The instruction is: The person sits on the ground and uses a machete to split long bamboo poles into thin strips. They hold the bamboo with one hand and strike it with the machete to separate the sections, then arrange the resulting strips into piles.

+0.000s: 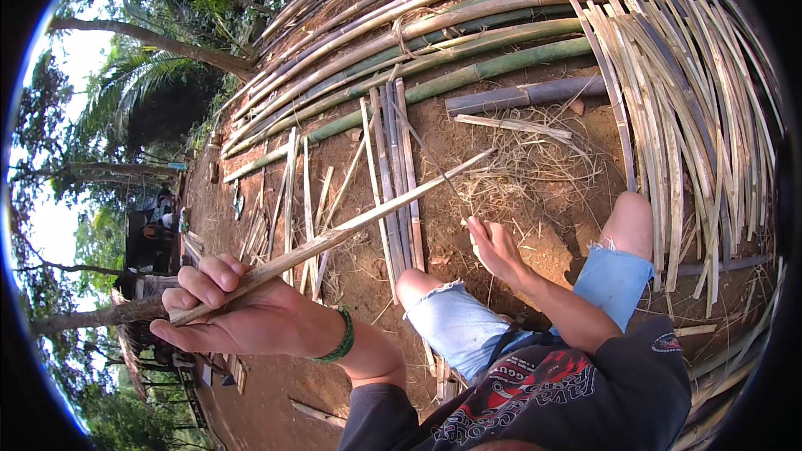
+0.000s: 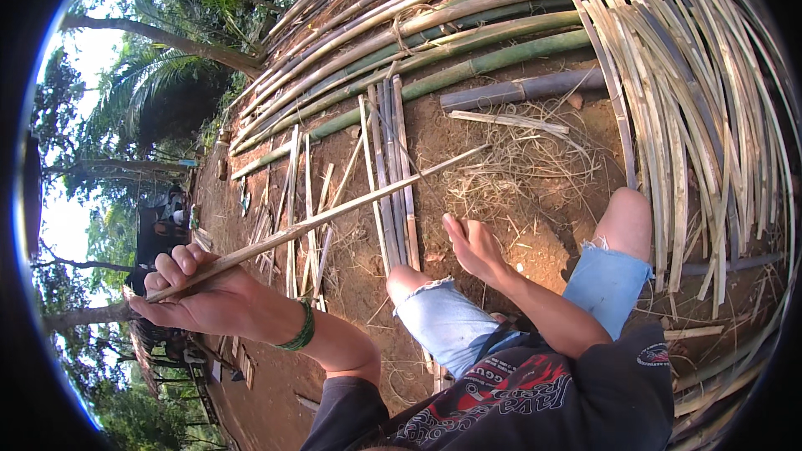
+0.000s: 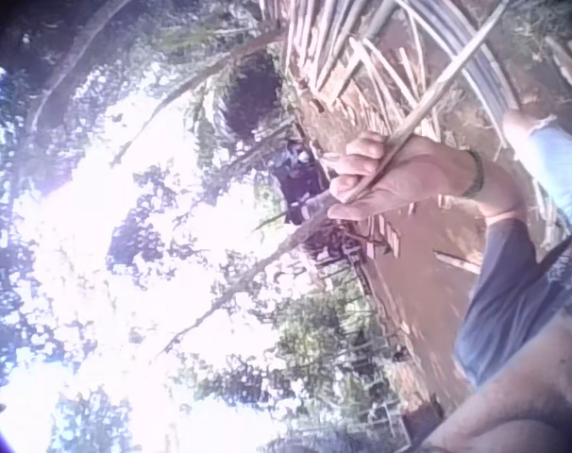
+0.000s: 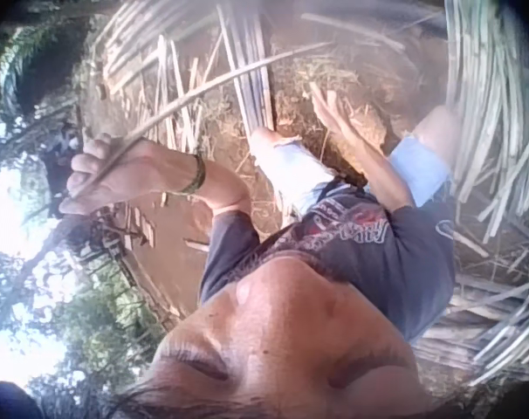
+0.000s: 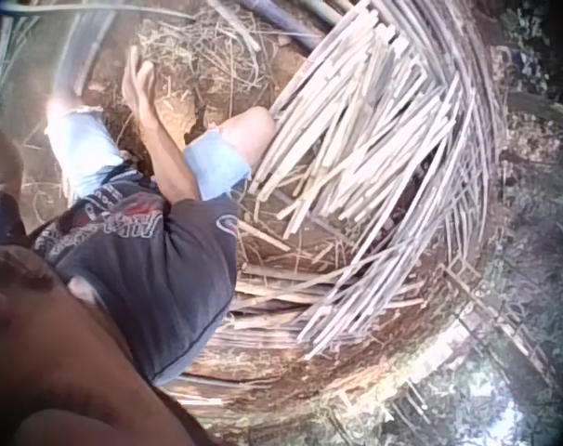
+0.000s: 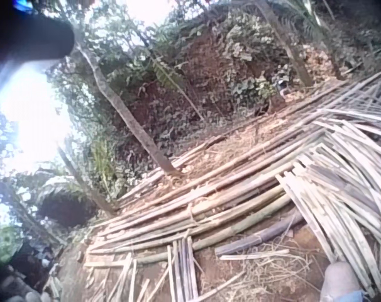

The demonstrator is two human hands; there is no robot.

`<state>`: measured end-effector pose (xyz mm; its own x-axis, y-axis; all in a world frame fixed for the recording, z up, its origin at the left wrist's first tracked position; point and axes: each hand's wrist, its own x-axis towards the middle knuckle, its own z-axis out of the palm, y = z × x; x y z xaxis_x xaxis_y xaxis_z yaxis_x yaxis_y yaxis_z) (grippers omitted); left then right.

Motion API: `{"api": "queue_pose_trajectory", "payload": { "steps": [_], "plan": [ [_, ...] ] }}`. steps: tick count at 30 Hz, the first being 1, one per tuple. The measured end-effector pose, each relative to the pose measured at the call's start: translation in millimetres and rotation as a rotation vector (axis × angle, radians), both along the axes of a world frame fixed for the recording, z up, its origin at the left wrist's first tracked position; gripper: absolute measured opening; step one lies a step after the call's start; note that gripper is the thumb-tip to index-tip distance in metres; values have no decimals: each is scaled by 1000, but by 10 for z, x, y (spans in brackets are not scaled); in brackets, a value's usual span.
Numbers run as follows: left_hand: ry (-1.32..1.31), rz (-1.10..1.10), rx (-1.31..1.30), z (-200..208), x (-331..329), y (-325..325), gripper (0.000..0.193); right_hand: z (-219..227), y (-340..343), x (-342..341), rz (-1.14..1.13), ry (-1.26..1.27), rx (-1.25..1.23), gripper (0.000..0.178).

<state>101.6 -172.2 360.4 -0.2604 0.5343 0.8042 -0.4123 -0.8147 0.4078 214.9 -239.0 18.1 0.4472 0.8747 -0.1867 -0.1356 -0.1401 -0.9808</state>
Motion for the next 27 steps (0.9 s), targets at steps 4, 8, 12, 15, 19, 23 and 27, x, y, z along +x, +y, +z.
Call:
{"api": "queue_pose_trajectory", "payload": {
  "steps": [4,8,12,15,19,23,27],
  "plan": [
    [52,-40,58,-69,76,-232,49,1470,-308,-161,209,40,390,46],
    [103,-115,120,-113,137,-350,50,1848,-408,-246,201,-137,752,37],
    [39,-139,85,-117,57,-270,51,1147,-410,-73,180,-54,278,44],
    [65,-182,93,-123,24,-228,52,982,-342,68,85,-119,46,50],
    [68,-159,102,-144,79,-342,53,1586,-500,-137,207,-106,582,41],
    [96,-171,110,-145,31,-284,54,1528,-553,-164,311,-61,515,37],
    [73,-147,115,-157,55,-344,55,1208,-502,-70,202,57,170,45]
  ]
}}
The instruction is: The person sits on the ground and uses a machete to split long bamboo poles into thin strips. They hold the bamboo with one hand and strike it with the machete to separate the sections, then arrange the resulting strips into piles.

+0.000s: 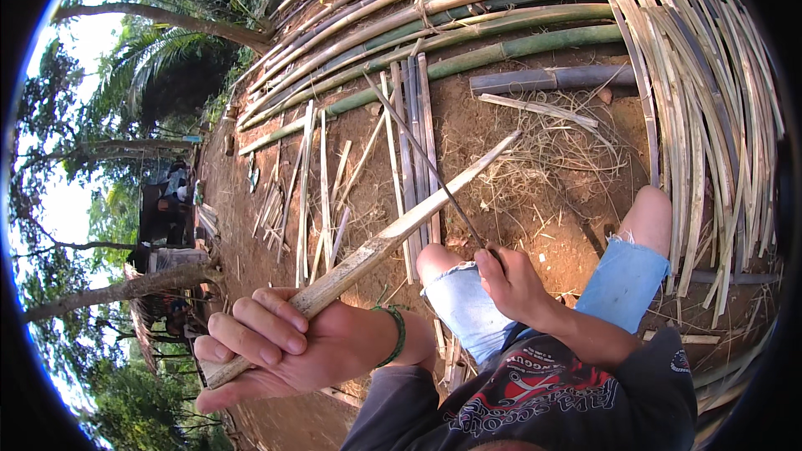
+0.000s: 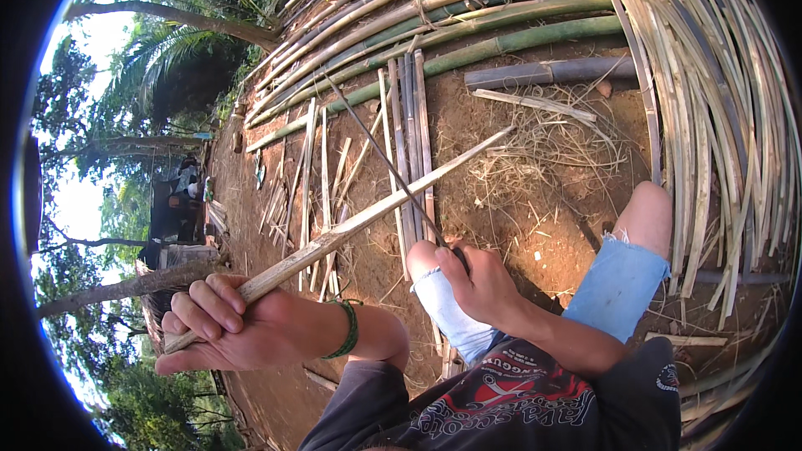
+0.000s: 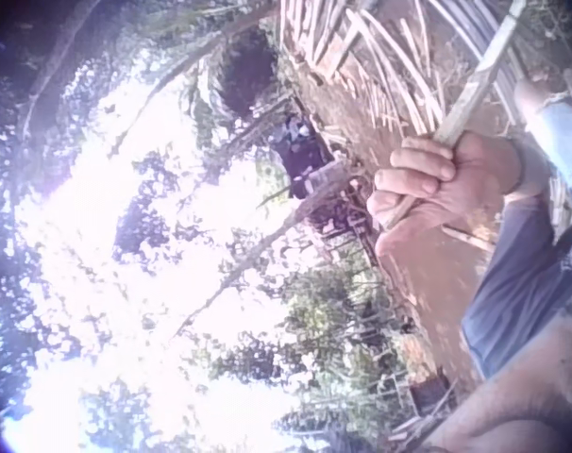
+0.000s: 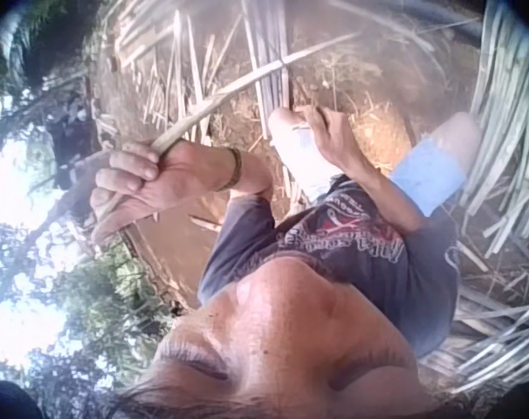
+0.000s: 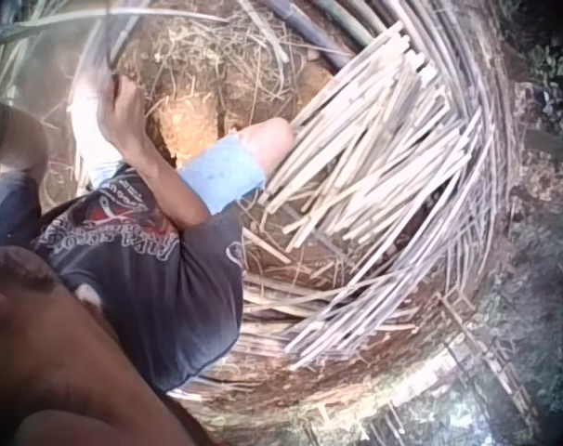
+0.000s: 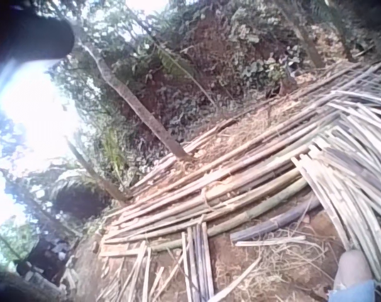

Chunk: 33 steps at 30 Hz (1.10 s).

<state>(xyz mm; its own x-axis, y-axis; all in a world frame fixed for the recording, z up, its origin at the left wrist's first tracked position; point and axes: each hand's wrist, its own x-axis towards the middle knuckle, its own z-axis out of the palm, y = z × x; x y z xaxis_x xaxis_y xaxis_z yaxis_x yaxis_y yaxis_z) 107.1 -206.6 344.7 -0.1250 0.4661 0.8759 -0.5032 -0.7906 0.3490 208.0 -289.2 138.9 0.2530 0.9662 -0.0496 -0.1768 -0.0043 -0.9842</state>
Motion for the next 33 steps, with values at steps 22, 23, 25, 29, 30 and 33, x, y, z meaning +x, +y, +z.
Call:
{"api": "queue_pose_trajectory", "payload": {
  "steps": [22,23,25,29,30,33],
  "plan": [
    [32,-80,22,-19,-163,111,55,-1160,91,313,-137,-209,-269,54],
    [37,-71,32,-17,-156,85,55,-1066,115,313,-156,-229,-231,54],
    [25,-63,27,-29,-141,85,55,-688,112,222,-157,-163,-141,52],
    [-51,10,-80,10,-59,36,55,-372,10,92,-91,-331,342,39],
    [-51,22,-81,13,-67,56,55,-707,112,58,-162,-506,413,39],
    [-31,-2,-53,14,-139,183,54,-1943,341,361,-274,-173,-205,59]
  ]
}}
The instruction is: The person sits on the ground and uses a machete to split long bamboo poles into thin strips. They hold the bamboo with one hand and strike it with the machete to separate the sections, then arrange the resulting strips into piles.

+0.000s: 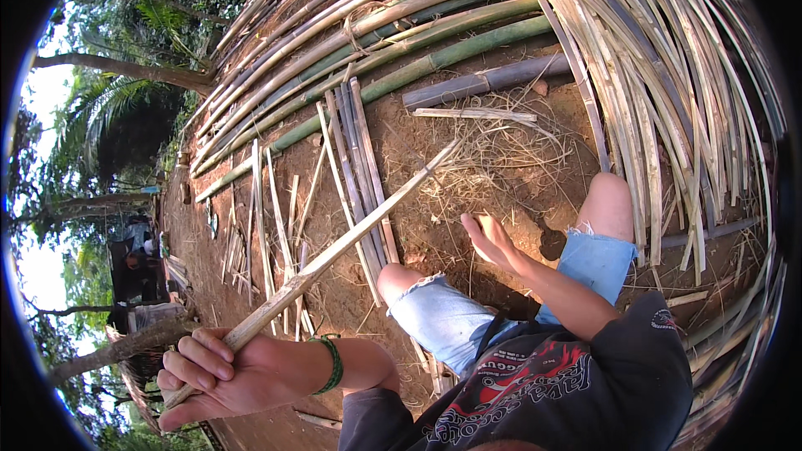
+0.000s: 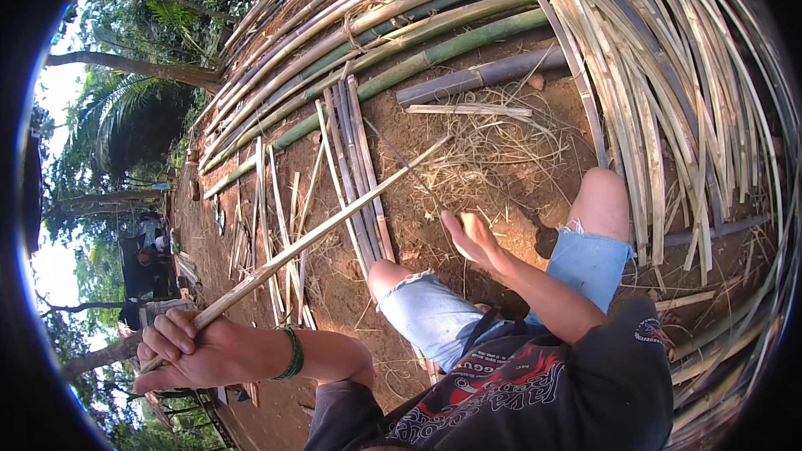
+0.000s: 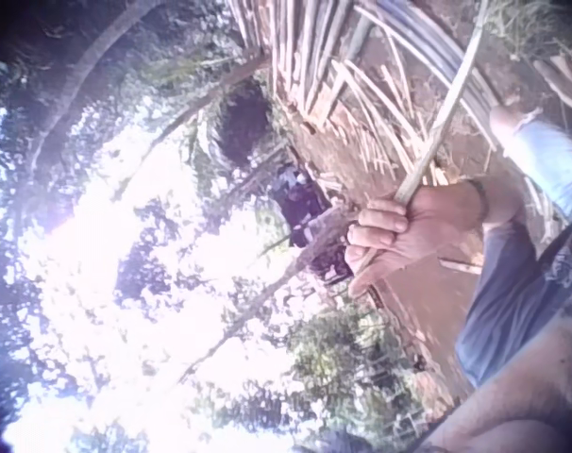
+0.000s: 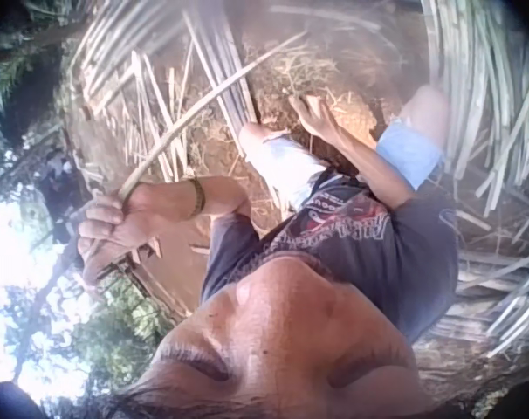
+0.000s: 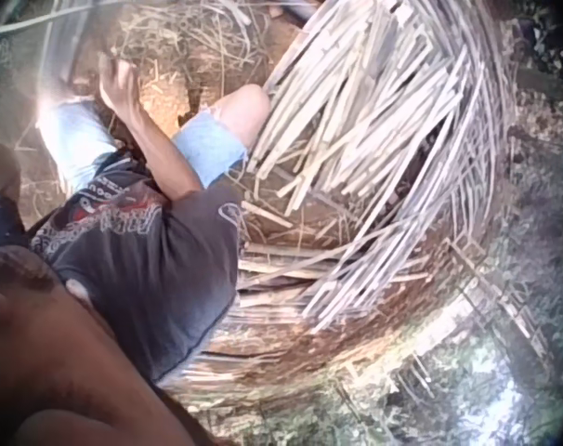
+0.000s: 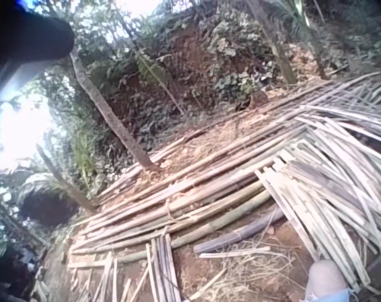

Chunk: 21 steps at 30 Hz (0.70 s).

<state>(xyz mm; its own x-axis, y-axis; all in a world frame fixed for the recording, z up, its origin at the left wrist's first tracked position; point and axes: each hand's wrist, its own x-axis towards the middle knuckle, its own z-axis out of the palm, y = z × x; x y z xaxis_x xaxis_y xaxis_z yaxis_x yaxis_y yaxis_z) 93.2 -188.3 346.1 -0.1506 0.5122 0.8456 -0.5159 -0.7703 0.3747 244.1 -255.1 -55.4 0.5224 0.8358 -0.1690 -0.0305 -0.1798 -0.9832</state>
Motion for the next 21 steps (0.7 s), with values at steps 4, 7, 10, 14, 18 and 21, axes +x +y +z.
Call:
{"api": "queue_pose_trajectory", "payload": {
  "steps": [4,7,10,14,18,21],
  "plan": [
    [23,-65,48,41,59,41,53,-987,165,476,-54,-157,-140,69],
    [27,57,-18,8,-156,160,53,-114,157,86,101,-48,45,62],
    [-7,32,-99,108,-189,302,57,-473,217,134,58,-327,244,60],
    [-30,10,-79,146,-117,401,58,-1096,312,739,58,11,-357,66],
    [6,79,-99,123,-352,510,58,-530,409,401,124,-103,-66,66],
    [-5,53,-126,179,-334,616,56,-772,363,534,160,-128,-76,70]
  ]
}}
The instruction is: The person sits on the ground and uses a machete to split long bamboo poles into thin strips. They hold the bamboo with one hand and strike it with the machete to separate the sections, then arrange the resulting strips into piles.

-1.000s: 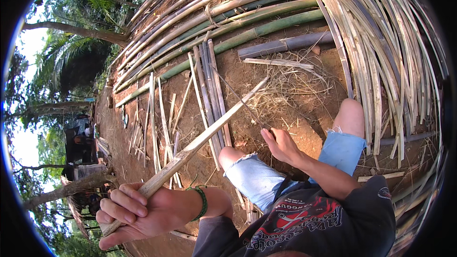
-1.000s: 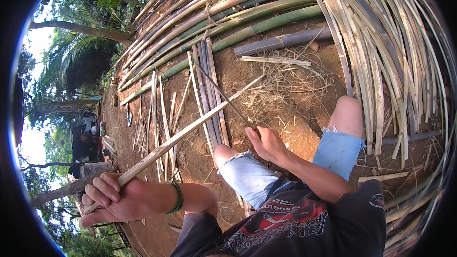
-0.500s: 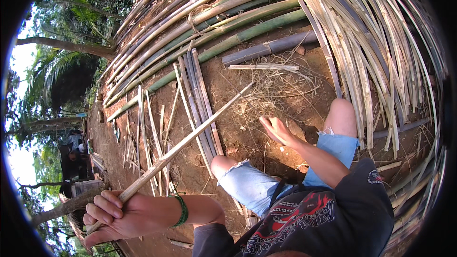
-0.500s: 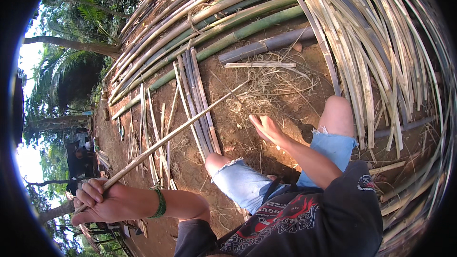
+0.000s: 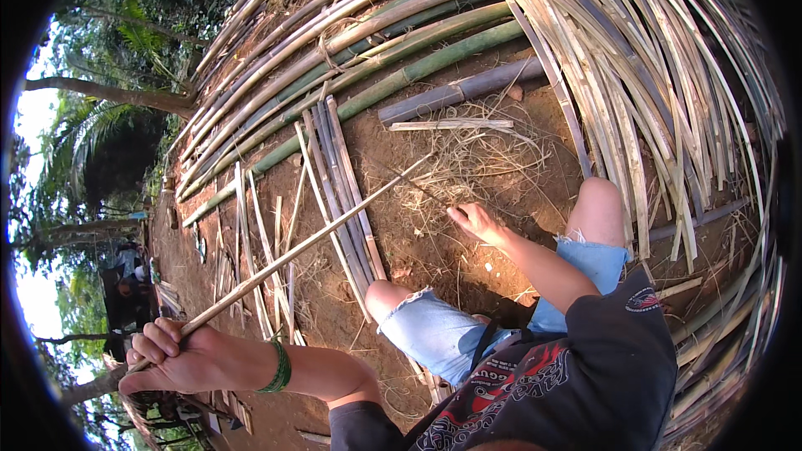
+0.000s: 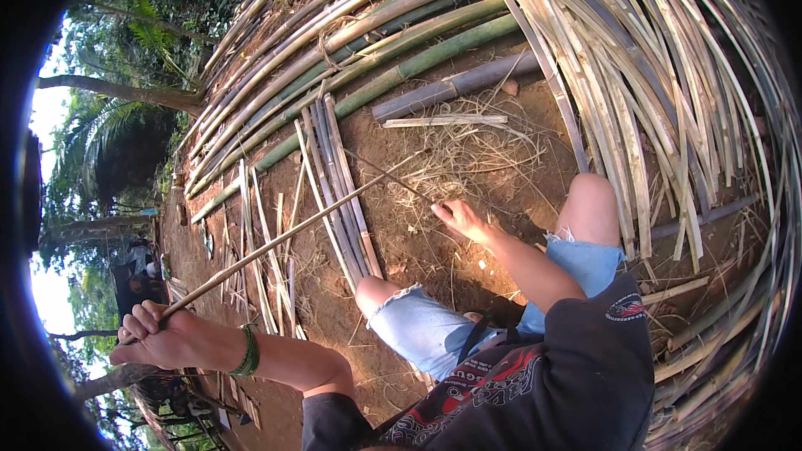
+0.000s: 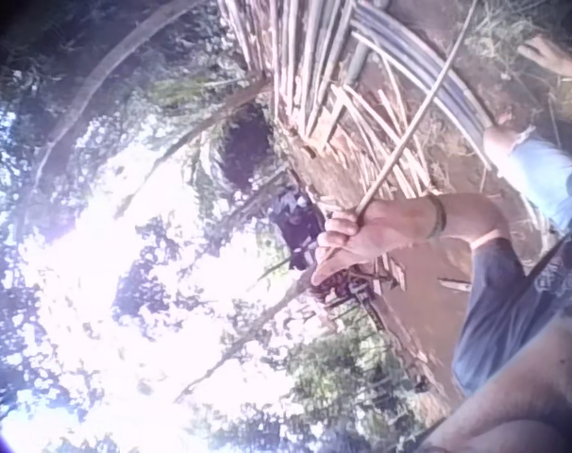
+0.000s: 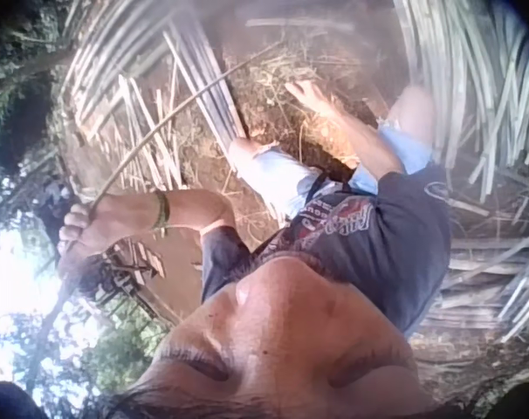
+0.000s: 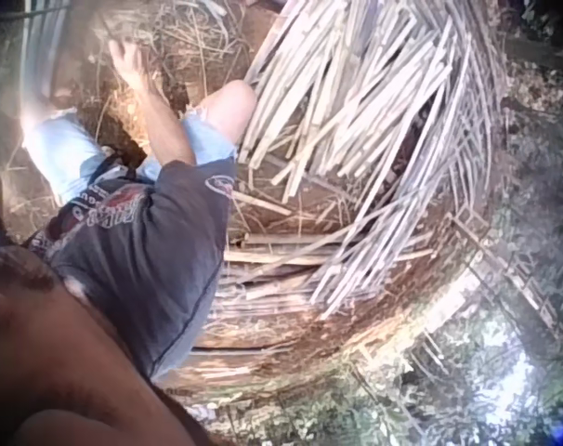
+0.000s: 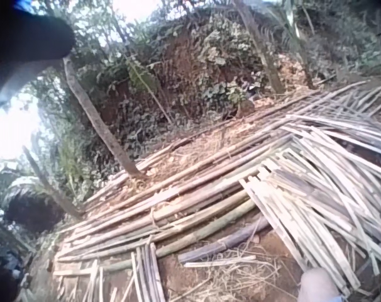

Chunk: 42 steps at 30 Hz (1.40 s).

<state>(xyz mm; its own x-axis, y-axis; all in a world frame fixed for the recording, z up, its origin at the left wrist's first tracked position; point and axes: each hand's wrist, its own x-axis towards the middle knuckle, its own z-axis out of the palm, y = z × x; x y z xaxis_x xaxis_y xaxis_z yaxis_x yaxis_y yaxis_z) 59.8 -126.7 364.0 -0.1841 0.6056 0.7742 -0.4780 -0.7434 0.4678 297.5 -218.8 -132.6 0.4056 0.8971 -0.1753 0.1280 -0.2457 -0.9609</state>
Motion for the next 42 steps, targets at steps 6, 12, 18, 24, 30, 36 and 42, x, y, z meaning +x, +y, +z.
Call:
{"api": "queue_pose_trajectory", "payload": {
  "steps": [6,12,18,24,30,36,42],
  "plan": [
    [-45,227,-17,6,137,80,49,-320,22,343,-84,3,-470,72],
    [-188,552,-87,129,593,310,56,-793,-69,292,-367,18,-358,72],
    [-221,657,-144,192,628,326,54,-175,176,-325,-7,246,107,61],
    [-161,511,-121,241,752,386,49,-585,239,187,-184,196,-343,59],
    [-103,426,-74,333,665,404,50,-427,424,-309,-51,62,37,66],
    [-123,251,-84,306,989,266,48,-778,62,427,-366,77,-568,73],
    [-53,321,-67,262,709,322,49,-304,-167,-110,-137,123,-170,71]
  ]
}}
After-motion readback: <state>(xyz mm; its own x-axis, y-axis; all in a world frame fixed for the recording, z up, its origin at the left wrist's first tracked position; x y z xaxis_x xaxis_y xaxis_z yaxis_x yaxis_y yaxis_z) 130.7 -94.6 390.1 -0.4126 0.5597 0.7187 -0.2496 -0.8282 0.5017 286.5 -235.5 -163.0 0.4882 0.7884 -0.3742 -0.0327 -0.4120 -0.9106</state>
